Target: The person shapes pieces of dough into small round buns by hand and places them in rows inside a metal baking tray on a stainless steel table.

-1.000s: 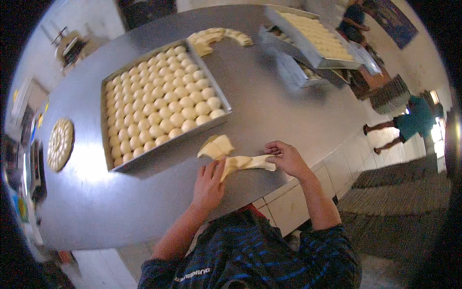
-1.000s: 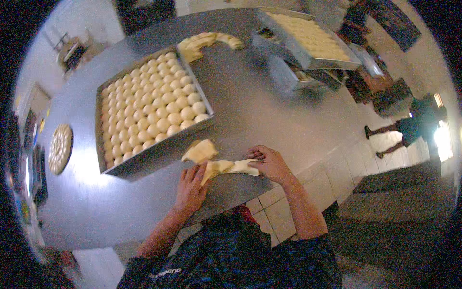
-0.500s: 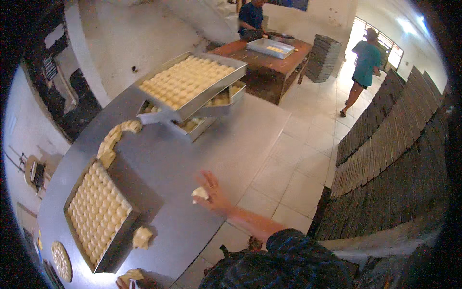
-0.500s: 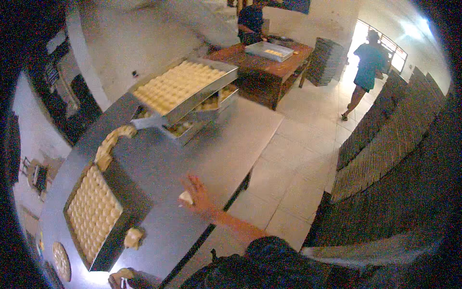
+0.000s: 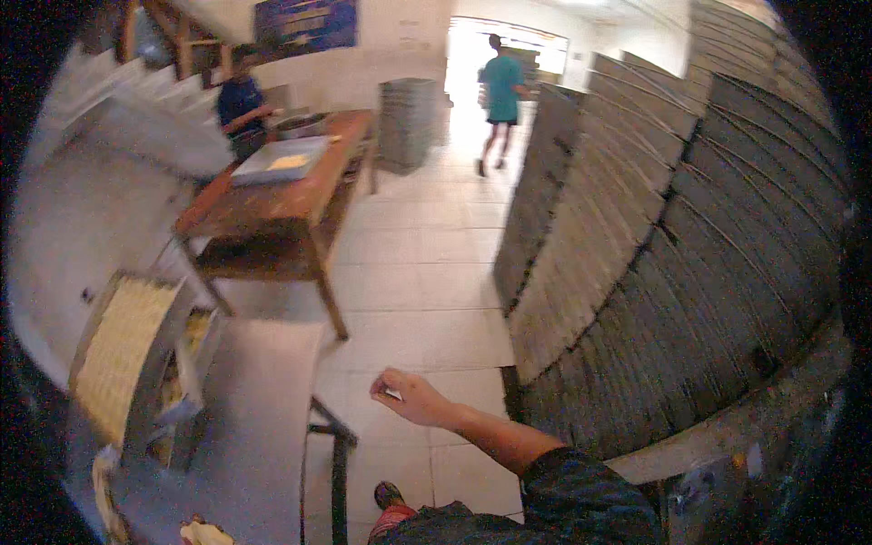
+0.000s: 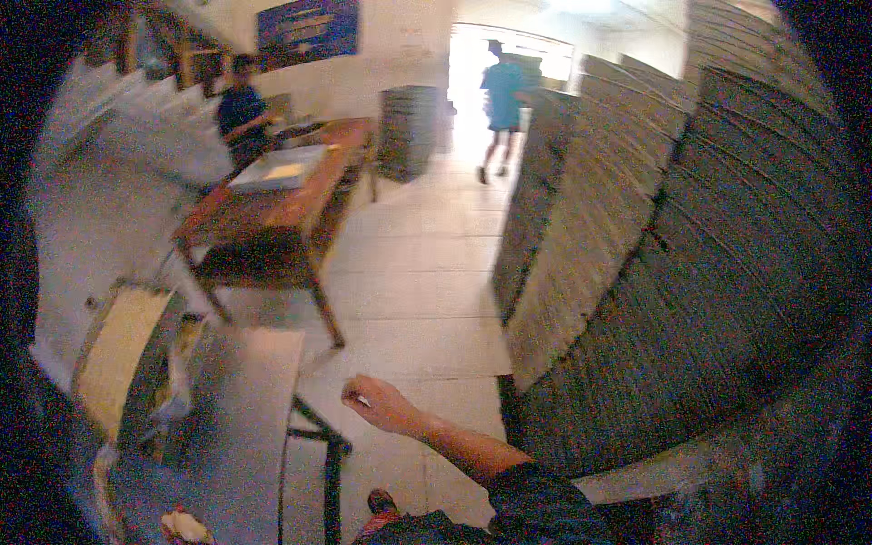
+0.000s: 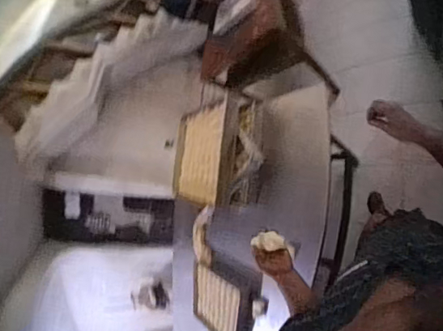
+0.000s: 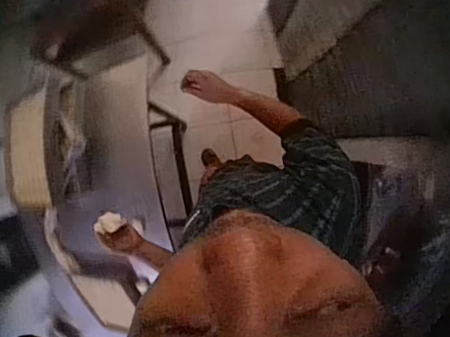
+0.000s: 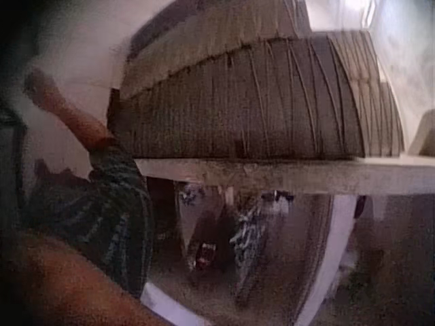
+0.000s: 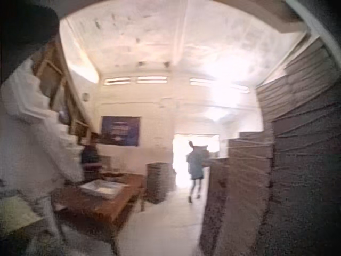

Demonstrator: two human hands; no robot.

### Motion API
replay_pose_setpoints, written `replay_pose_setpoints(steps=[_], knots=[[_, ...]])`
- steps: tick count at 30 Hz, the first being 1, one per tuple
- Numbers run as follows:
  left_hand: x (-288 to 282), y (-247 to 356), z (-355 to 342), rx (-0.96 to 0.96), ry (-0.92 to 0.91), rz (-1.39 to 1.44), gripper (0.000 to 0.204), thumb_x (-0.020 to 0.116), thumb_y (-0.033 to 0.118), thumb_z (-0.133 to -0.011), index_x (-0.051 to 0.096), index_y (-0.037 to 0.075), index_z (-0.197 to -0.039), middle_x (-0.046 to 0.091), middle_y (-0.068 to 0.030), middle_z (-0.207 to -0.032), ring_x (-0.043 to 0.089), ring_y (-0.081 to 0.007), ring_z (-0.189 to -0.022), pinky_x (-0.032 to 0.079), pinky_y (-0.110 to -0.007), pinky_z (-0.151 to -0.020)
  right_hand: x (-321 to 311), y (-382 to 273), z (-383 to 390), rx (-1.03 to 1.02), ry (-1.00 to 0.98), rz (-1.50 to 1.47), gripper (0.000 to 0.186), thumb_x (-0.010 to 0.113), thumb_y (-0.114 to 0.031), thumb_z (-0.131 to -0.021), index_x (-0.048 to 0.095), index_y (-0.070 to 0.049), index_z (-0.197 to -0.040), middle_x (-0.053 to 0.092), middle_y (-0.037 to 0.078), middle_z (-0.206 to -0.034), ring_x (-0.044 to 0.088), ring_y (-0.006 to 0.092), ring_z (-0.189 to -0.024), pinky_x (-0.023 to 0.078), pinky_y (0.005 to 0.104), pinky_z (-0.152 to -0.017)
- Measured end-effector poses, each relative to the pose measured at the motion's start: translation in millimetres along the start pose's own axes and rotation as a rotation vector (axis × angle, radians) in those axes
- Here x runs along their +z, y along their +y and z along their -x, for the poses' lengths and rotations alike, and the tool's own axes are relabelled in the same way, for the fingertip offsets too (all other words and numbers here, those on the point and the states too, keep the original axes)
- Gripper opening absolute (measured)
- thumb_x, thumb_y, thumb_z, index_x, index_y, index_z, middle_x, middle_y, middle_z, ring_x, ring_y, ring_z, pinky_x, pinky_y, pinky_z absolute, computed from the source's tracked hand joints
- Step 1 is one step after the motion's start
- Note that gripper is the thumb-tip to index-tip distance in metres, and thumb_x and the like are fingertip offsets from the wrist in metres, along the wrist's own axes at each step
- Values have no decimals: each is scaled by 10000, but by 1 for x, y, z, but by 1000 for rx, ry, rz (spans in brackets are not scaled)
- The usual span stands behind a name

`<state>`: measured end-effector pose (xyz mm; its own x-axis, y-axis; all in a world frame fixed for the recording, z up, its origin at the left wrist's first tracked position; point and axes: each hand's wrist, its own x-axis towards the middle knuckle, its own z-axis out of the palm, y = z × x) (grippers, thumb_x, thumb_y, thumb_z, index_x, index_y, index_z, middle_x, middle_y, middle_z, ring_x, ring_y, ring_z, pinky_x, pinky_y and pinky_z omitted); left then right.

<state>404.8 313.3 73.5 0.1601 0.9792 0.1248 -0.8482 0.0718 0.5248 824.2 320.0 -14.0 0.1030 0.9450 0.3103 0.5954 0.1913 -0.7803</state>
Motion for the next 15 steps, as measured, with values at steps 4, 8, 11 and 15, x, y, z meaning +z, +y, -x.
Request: replay_pose_setpoints(steps=[4, 8, 11, 15], knots=[[4, -86, -92, -181, 175, -175, 251, 597, 261, -846, 518, 35, -922, 506, -100, -823, 490, -209, -669, 473, -365, -622, -134, 42, -58, -65, 281, 326, 243, 578, -264, -843, 558, -46, -947, 567, 144, -953, 568, 324, -894, 461, 396, -802], [24, -164, -180, -330, 101, -225, 318, 615, 318, -841, 521, 39, -960, 538, -91, -843, 516, -200, -659, 467, -299, -546, -305, 60, -112, 18, 542, 814, 245, 607, -267, -818, 591, -50, -930, 571, 154, -927, 557, 332, -905, 450, 411, -801], [1, -215, -261, -582, -15, -304, 319, 596, 343, -851, 538, 50, -963, 564, -84, -829, 536, -194, -682, 475, -300, -557, -438, 46, -141, -27, 906, 1171, 255, 610, -276, -785, 606, -41, -885, 578, 175, -862, 557, 348, -833, 456, 435, -729], [90, -325, -336, -582, -183, -225, 323, 582, 363, -855, 550, 59, -959, 584, -68, -797, 558, -185, -689, 493, -300, -574, -606, -3, -122, 179, 1031, 1773, 289, 521, -308, -849, 613, -46, -932, 600, 189, -875, 569, 353, -823, 464, 460, -726]])
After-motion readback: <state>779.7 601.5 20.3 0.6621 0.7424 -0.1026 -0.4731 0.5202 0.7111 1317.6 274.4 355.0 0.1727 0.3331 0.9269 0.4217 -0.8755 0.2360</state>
